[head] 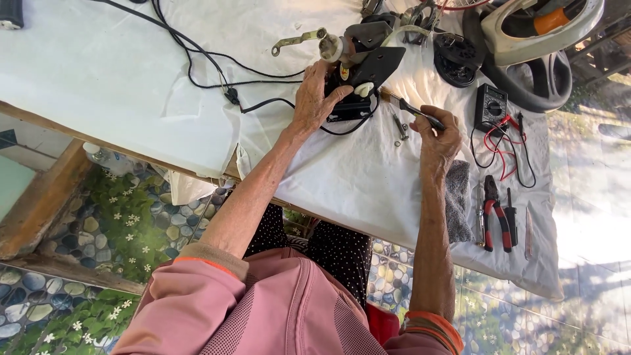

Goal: The person uses a brush to clean a black electrical component on a table, then rotates it to clean different sides. The person also handles a metal lever and a white plastic part, brushing them as well. Tools and a multimeter are visible on the table.

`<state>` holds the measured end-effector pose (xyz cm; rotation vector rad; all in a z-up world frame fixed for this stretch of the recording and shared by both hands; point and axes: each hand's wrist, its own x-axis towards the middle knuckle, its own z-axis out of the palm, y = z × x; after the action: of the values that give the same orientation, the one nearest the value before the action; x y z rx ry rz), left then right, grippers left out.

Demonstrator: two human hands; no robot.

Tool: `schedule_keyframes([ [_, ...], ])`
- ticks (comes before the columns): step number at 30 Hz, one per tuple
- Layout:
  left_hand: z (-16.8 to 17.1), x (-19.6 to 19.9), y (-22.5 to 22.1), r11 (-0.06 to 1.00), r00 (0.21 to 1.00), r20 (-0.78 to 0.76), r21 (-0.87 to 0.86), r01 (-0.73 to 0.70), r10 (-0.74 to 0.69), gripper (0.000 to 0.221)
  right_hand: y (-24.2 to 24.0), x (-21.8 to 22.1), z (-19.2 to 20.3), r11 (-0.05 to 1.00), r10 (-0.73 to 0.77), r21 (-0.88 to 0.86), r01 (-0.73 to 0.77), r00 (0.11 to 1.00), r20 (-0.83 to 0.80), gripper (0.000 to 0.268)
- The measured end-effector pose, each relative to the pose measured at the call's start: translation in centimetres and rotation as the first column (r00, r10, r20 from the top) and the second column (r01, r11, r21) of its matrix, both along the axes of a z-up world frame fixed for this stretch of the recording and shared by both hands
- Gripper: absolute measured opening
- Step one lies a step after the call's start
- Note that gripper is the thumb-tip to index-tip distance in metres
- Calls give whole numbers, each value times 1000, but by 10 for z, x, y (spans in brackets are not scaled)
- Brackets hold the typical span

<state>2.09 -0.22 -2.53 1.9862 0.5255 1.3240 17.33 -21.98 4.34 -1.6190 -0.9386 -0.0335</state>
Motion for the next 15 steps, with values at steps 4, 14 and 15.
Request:
schedule_keyframes([
  [4, 18, -12, -8, 993, 997, 23, -86, 81, -79, 79, -9, -2, 32, 995, -82, 66, 72, 981, 174, 11],
  [14, -4, 0, 1, 993, 999, -29, -114, 38, -42, 90, 52, -60, 140, 857, 208, 302, -417, 818, 537, 27],
  [15, 2, -1, 1, 993, 999, -28, -111, 40, -43, 90, 57, -61, 144, 857, 206, 304, -416, 817, 538, 27],
])
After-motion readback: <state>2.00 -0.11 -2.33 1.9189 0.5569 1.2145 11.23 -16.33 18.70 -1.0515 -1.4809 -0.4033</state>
